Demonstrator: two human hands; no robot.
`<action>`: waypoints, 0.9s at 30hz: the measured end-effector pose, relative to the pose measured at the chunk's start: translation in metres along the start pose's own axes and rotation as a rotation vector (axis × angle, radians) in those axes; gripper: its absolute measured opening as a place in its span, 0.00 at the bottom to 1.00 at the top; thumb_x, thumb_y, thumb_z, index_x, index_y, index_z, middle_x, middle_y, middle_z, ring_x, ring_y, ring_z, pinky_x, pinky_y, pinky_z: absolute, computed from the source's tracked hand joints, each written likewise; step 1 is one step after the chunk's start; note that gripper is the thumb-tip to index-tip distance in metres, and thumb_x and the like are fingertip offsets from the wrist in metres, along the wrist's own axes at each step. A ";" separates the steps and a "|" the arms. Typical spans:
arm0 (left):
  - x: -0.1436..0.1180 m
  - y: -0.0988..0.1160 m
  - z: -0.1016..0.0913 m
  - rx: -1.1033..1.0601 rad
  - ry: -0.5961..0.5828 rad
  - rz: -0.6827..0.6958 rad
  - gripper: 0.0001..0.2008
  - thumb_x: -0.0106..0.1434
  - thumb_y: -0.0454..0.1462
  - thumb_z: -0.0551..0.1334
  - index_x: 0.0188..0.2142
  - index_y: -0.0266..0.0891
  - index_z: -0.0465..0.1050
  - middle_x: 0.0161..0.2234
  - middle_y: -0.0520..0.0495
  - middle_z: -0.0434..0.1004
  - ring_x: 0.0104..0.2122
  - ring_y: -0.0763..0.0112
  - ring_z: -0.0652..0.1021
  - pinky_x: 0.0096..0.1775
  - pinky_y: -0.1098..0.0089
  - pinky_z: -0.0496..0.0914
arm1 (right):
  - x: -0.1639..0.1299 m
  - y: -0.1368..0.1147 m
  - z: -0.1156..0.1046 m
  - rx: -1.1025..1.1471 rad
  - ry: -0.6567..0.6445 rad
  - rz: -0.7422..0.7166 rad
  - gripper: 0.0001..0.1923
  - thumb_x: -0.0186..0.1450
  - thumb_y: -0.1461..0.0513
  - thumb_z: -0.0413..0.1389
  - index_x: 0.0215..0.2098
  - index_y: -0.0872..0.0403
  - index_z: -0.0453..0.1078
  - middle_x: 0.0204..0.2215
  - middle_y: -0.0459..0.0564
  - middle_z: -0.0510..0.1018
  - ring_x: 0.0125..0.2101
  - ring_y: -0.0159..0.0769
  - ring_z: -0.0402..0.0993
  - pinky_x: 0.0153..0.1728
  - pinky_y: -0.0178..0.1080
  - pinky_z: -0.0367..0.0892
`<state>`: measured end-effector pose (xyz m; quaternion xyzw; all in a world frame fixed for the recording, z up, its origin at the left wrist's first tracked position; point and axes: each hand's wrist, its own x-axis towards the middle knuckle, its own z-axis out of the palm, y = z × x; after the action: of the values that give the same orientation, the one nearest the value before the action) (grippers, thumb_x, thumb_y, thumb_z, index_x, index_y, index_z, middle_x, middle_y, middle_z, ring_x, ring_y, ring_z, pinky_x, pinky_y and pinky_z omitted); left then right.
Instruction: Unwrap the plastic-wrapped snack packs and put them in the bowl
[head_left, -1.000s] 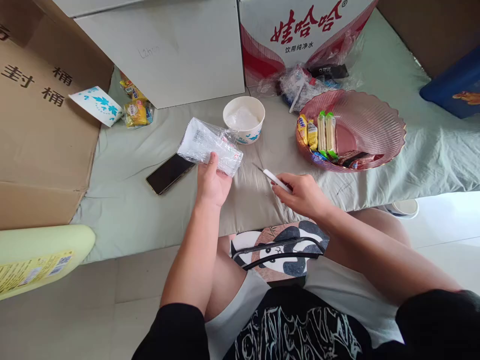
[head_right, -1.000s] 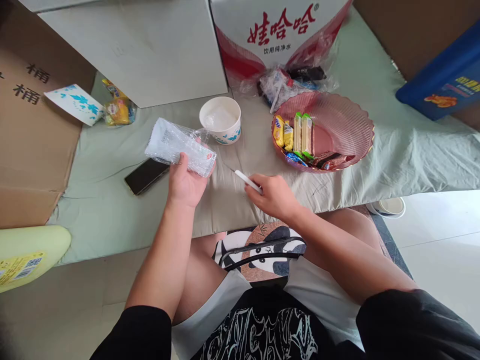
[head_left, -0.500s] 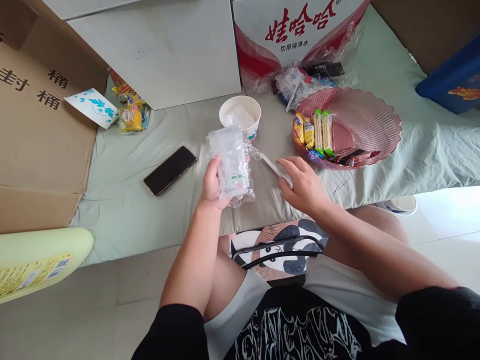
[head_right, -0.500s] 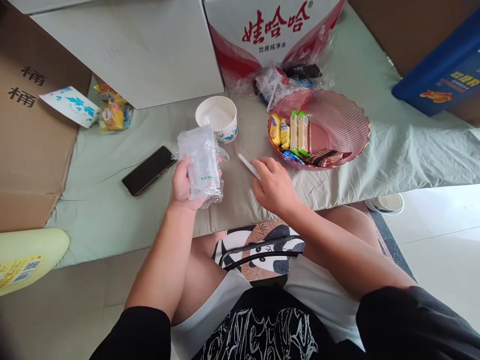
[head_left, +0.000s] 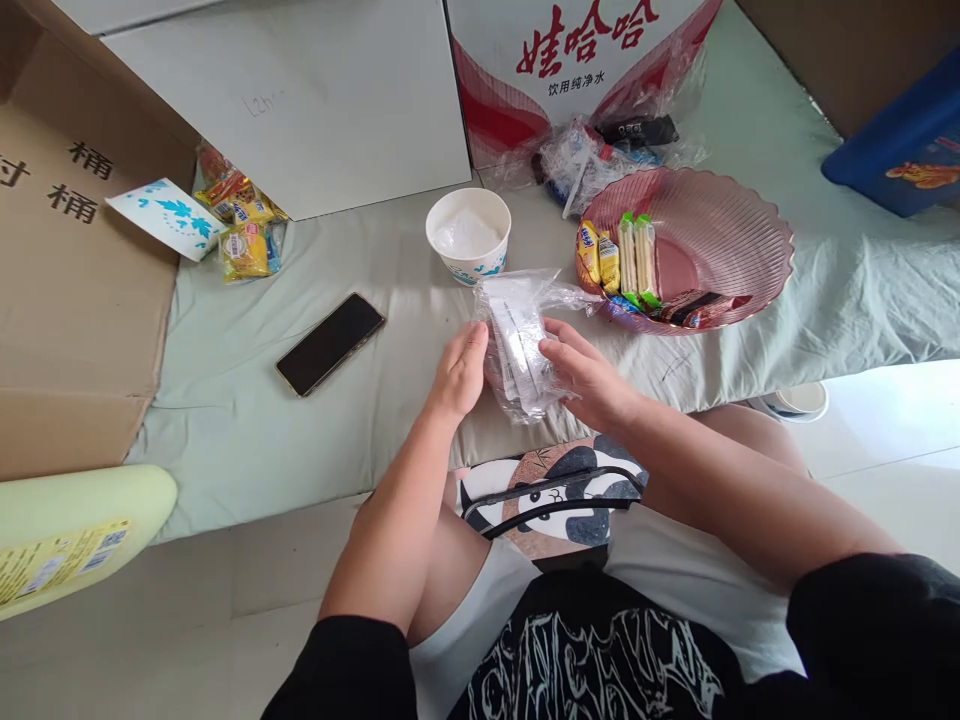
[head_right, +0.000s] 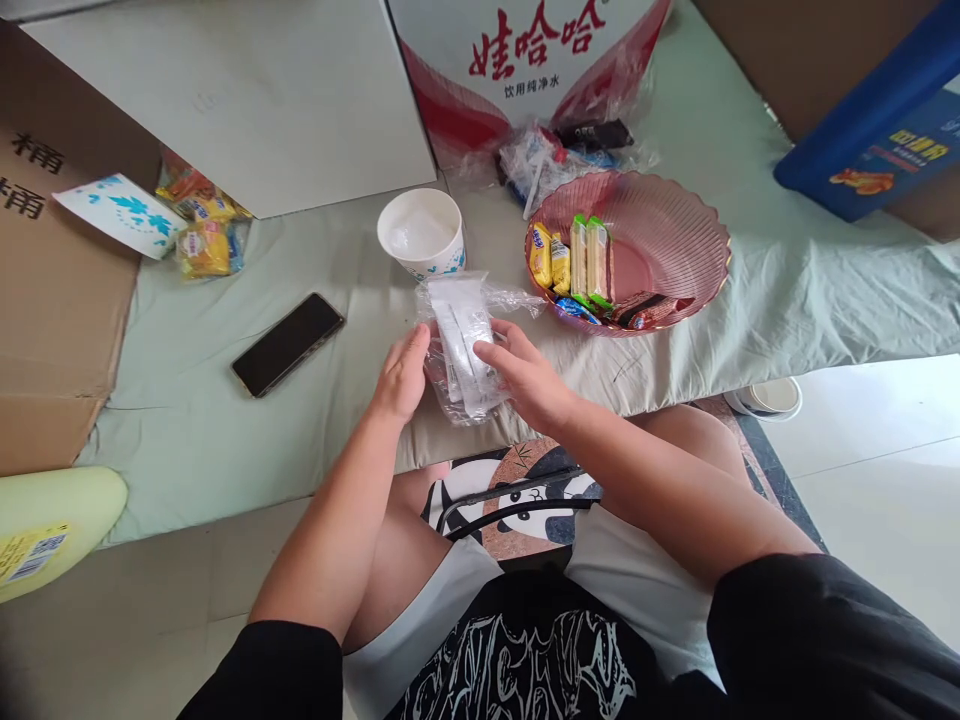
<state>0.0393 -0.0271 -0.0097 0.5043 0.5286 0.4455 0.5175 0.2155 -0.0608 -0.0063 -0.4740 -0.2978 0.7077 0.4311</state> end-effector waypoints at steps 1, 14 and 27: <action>0.002 0.000 -0.004 0.135 0.062 0.080 0.23 0.66 0.56 0.65 0.26 0.41 0.74 0.25 0.48 0.76 0.31 0.65 0.78 0.37 0.65 0.72 | -0.001 -0.001 0.002 0.046 0.004 0.021 0.34 0.57 0.46 0.66 0.57 0.46 0.65 0.51 0.50 0.79 0.48 0.44 0.78 0.37 0.41 0.73; 0.001 0.025 -0.008 -0.474 -0.082 -0.067 0.30 0.71 0.61 0.54 0.24 0.42 0.57 0.17 0.55 0.54 0.16 0.76 0.62 0.21 0.70 0.62 | 0.002 0.007 0.009 0.371 -0.264 0.154 0.31 0.57 0.41 0.62 0.52 0.47 0.69 0.41 0.49 0.84 0.46 0.50 0.82 0.44 0.52 0.79; -0.026 0.026 -0.064 -0.877 0.043 0.078 0.26 0.72 0.60 0.52 0.29 0.44 0.60 0.13 0.60 0.36 0.14 0.79 0.37 0.19 0.69 0.43 | -0.001 0.020 0.018 0.287 -0.344 0.204 0.33 0.50 0.43 0.68 0.48 0.49 0.73 0.42 0.53 0.87 0.43 0.50 0.83 0.44 0.52 0.80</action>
<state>-0.0237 -0.0476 0.0227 0.2473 0.2807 0.6574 0.6541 0.1928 -0.0704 -0.0159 -0.3080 -0.2137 0.8529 0.3633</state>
